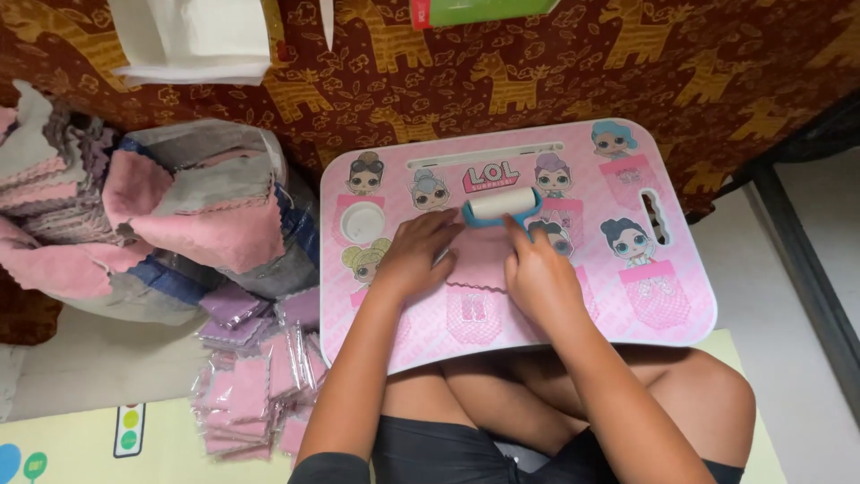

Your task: Cleaning small fabric pieces with a lint roller and packaging them into individual plastic bags on a small table.

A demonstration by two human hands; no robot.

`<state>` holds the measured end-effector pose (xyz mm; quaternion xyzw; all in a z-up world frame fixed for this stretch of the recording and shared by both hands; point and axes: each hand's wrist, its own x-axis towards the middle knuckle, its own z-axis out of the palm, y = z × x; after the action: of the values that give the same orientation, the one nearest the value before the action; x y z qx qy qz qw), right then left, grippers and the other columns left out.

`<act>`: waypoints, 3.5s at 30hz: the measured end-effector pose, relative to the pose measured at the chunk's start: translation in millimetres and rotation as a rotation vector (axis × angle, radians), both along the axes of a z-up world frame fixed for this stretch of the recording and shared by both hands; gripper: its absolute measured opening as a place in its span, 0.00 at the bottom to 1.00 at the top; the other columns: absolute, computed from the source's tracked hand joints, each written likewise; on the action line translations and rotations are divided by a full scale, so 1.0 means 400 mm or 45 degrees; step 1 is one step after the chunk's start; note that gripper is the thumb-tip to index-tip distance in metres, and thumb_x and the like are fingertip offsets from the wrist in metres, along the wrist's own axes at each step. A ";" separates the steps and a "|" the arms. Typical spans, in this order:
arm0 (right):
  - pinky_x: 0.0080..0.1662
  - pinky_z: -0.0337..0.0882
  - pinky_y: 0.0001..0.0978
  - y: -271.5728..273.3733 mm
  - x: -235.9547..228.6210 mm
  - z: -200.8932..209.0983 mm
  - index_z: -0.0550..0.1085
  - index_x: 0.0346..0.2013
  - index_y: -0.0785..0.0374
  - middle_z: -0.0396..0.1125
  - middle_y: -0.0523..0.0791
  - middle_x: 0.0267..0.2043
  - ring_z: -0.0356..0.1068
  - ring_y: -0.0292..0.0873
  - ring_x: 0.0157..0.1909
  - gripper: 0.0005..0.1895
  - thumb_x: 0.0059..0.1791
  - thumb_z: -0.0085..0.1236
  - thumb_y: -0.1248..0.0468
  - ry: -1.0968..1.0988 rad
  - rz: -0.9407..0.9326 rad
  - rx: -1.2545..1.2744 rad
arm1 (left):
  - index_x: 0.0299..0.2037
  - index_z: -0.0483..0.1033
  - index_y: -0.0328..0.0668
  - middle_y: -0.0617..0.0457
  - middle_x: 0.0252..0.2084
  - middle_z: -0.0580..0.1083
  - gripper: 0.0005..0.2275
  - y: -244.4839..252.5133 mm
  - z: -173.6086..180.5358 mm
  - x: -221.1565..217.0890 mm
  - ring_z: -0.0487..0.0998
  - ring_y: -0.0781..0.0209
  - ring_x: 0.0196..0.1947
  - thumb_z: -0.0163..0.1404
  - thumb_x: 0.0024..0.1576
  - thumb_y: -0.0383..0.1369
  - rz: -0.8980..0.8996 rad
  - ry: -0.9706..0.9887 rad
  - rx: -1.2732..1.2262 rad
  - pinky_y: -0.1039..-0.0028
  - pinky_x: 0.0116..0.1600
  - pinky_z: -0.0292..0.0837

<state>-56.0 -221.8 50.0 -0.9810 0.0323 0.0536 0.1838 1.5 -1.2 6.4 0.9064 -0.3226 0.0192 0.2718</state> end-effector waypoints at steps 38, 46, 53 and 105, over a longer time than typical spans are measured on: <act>0.29 0.72 0.47 -0.062 -0.344 0.016 0.69 0.63 0.48 0.70 0.42 0.44 0.74 0.53 0.25 0.29 0.46 0.53 0.62 -0.237 0.120 0.084 | 0.58 0.76 0.43 0.55 0.65 0.71 0.21 -0.029 -0.015 -0.019 0.66 0.51 0.66 0.47 0.54 0.39 0.101 -0.060 -0.105 0.62 0.68 0.56; 0.28 0.70 0.50 -0.042 -0.264 0.010 0.68 0.63 0.52 0.70 0.44 0.45 0.72 0.57 0.26 0.28 0.47 0.52 0.65 -0.386 0.108 0.155 | 0.55 0.76 0.40 0.50 0.60 0.72 0.19 -0.036 0.005 -0.037 0.67 0.49 0.64 0.51 0.53 0.37 0.245 -0.079 -0.124 0.64 0.66 0.60; 0.29 0.71 0.48 -0.063 -0.266 -0.023 0.68 0.64 0.47 0.69 0.42 0.43 0.72 0.55 0.27 0.30 0.46 0.52 0.63 -0.317 0.082 0.100 | 0.58 0.73 0.33 0.42 0.63 0.68 0.25 -0.043 -0.035 -0.017 0.65 0.45 0.64 0.54 0.50 0.38 0.339 -0.059 -0.117 0.60 0.66 0.59; 0.51 0.67 0.39 -0.135 -0.059 -0.165 0.74 0.35 0.47 0.71 0.38 0.49 0.70 0.44 0.59 0.10 0.42 0.62 0.65 -0.730 0.730 0.088 | 0.44 0.76 0.50 0.56 0.46 0.78 0.09 -0.014 -0.002 -0.171 0.77 0.56 0.55 0.56 0.55 0.28 -0.083 -0.270 -0.084 0.60 0.63 0.69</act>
<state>-79.5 -276.0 -15.9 -0.9186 -0.2969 -0.1719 0.1960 -66.8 -7.0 5.7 0.8789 -0.3781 0.1168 0.2664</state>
